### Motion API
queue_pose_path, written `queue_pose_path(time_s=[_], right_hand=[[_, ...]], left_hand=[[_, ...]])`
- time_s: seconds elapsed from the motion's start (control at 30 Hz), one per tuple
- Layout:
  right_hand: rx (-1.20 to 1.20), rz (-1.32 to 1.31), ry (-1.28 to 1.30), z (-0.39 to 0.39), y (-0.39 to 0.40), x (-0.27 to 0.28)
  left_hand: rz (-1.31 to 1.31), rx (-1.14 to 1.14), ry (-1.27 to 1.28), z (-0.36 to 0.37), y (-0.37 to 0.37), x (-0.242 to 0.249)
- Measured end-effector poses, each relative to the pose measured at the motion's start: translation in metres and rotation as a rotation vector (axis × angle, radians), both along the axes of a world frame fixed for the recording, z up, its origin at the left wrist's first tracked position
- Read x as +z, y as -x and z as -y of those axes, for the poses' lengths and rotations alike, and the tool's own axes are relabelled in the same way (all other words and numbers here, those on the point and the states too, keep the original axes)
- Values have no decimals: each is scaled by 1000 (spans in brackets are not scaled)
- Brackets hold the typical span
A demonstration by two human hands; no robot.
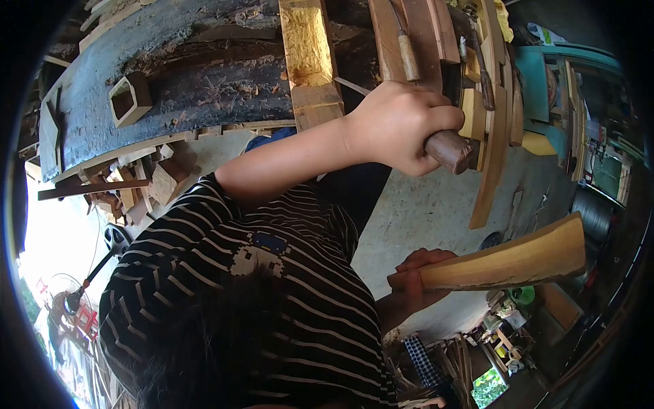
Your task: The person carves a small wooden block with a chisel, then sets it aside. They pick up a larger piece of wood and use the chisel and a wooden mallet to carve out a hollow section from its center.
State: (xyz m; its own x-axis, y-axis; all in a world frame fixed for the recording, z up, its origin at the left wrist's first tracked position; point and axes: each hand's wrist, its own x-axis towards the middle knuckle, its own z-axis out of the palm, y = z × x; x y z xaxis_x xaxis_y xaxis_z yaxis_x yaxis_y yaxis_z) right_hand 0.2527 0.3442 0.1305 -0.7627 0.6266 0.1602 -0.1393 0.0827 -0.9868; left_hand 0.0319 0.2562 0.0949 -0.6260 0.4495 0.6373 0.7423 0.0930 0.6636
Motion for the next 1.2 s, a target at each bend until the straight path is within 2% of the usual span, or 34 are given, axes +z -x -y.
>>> queue_pose_path(time_s=[0.57,0.67,0.73,0.77,0.87,1.0,1.07,1.1,1.17,1.2], right_hand=[[-22,116,19,-2,-2,-4],[-19,135,1,-3,-3,-4],[-51,73,-79,-7,-3,-2],[-52,74,-80,-9,-3,0],[8,-135,-167,-19,1,8],[7,-134,-132,-18,6,8],[8,39,-111,-14,8,6],[12,40,-112,-15,7,6],[-136,221,-174,-15,2,7],[-38,145,-230,-24,-1,6]], left_hand=[[1,-46,73,0,-7,-1],[-21,43,15,-5,-9,-4],[-32,206,-39,-10,-9,-4],[-31,205,-41,-13,-8,-4],[-40,280,-65,-23,-2,-7],[-47,274,-54,-30,4,-10],[-49,260,-40,-30,5,-12],[-51,240,-30,-30,5,-12],[-54,227,-16,-28,5,-12],[-60,191,36,-26,3,-10]])
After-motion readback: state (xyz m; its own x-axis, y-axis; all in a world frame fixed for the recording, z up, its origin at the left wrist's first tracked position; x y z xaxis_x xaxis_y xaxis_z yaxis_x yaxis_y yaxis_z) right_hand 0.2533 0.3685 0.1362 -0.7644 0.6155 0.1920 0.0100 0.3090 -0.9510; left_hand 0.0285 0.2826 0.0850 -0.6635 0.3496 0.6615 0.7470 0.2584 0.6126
